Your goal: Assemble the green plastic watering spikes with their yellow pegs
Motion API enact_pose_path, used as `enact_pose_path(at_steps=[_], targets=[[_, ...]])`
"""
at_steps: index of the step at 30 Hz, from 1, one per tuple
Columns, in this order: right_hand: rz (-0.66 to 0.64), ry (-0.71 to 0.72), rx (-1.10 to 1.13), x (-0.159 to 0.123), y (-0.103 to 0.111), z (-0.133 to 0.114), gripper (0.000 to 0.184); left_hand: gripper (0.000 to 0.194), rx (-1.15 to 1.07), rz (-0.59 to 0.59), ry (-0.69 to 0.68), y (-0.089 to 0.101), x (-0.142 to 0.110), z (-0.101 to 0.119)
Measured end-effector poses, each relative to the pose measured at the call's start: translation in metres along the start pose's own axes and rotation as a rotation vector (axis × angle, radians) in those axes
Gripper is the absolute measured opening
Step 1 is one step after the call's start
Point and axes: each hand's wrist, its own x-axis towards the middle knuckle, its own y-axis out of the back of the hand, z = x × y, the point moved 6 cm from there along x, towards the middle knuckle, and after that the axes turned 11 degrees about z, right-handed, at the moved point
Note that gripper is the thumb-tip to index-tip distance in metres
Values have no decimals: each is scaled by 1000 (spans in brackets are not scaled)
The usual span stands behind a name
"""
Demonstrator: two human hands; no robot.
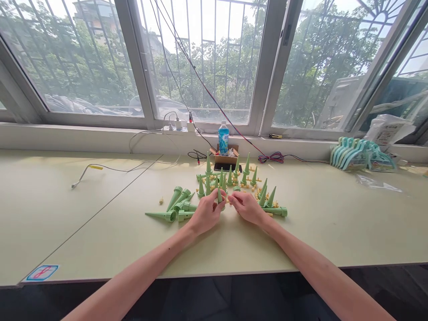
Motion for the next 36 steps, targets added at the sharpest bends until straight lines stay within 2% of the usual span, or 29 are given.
enact_pose_path(at_steps=[6,14,23,31,36], targets=[[16,16,-8,1,0,-2,46,15,-11,-16,-13,-1,0,2],[-41,6,83,-2,-3,-4,23,16,-26,52,2,3,1,0],[-9,13,1,-1,-4,0,41,11,-18,-13,-32,0,0,3],[-34,-37,97,-2,-4,-3,23,17,-36,87,-30,5,2,3],[-29,-9,75,-2,-4,-2,26,18,-38,68,-35,4,1,3]])
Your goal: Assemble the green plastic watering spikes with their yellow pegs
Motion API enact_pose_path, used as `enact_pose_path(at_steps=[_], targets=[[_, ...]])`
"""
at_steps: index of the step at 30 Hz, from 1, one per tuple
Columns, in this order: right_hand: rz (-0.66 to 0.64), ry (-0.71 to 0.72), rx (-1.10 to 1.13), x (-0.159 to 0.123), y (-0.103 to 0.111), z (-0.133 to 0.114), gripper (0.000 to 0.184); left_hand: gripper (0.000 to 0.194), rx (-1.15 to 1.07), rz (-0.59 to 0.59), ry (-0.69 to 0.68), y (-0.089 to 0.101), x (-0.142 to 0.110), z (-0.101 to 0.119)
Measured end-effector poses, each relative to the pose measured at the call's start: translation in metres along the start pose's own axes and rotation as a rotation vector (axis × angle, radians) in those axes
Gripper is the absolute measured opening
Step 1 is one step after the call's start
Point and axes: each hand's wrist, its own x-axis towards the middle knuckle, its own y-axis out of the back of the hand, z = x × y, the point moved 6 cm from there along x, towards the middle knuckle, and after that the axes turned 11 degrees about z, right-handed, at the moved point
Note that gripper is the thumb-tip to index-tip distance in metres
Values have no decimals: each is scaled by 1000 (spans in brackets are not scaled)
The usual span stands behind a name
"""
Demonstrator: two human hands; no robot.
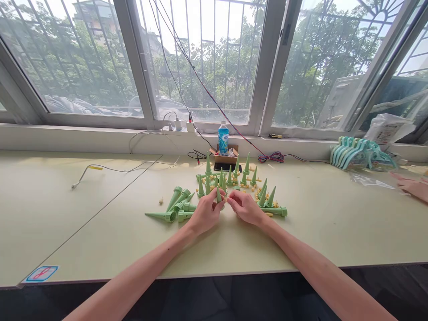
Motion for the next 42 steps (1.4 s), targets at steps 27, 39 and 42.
enact_pose_path(at_steps=[27,39,42], targets=[[1,-58,2,1,-1,3,36,16,1,-58,59,-3,-1,-7],[-36,-37,3,-1,-2,3,30,17,2,-52,46,-3,0,-5],[-24,-27,-20,1,-2,4,37,17,-8,-75,48,-3,-1,-4]])
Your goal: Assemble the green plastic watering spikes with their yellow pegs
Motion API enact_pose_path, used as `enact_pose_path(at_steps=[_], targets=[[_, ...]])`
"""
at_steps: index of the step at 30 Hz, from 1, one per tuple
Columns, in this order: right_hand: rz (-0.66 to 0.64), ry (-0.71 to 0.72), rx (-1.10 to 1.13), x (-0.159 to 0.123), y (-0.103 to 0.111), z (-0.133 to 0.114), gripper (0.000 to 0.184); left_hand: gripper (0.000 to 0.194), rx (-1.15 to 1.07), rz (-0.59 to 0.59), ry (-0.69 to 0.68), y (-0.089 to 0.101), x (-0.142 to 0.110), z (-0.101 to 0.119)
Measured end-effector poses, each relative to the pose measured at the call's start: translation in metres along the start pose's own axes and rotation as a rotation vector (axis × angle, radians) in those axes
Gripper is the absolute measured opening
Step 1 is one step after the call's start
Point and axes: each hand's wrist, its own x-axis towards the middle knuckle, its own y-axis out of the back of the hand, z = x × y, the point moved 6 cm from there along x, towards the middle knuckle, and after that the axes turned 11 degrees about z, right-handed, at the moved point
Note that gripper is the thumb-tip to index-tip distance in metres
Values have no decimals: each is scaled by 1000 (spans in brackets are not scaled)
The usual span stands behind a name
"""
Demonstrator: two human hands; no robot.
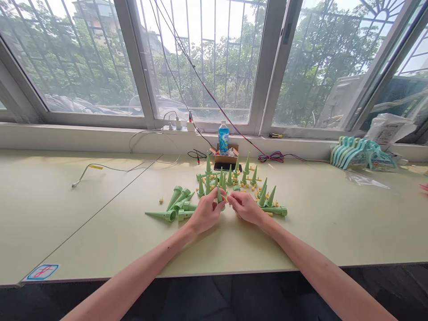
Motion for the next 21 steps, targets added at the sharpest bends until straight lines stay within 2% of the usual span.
enact_pose_path(at_steps=[3,10,14,21], targets=[[9,12,-16,0,1,-1,39,17,2,1,4,0,0,0],[-21,2,21,-3,0,-1,25,18,24,58,10,3,2,-4],[-39,19,11,-3,0,-1,22,18,22,44,6,2,1,-4],[-14,54,-63,0,0,-4,40,19,19,5,-10,0,0,-2]])
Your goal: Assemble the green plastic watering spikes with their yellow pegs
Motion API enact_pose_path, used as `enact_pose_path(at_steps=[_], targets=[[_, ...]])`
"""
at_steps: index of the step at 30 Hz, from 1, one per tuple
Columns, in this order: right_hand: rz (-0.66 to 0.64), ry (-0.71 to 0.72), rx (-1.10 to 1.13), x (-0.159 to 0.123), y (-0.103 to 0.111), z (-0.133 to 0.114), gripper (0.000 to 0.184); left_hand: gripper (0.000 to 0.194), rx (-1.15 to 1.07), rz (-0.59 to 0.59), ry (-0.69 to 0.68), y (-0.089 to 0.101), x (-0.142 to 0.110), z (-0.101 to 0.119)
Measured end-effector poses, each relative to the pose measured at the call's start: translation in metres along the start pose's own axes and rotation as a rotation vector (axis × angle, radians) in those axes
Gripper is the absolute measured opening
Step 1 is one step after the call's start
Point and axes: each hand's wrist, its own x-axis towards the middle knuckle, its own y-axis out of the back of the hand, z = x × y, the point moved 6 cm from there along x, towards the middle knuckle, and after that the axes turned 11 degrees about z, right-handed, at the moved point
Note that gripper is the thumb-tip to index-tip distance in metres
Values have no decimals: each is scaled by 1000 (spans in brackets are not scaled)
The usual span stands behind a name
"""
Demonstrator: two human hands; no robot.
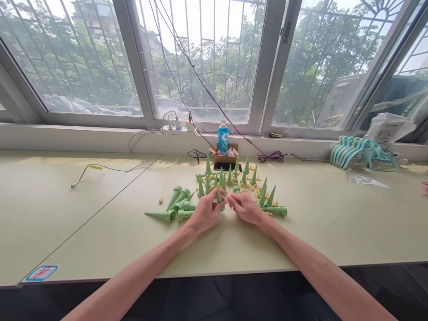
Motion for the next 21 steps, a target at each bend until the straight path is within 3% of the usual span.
enact_pose_path(at_steps=[12,21], targets=[[-37,-42,84,-3,-1,2,20,19,16,23,13,2,0,-1],[-9,25,4,0,0,0,39,17,19,-29,-10,-1,-1,4]])
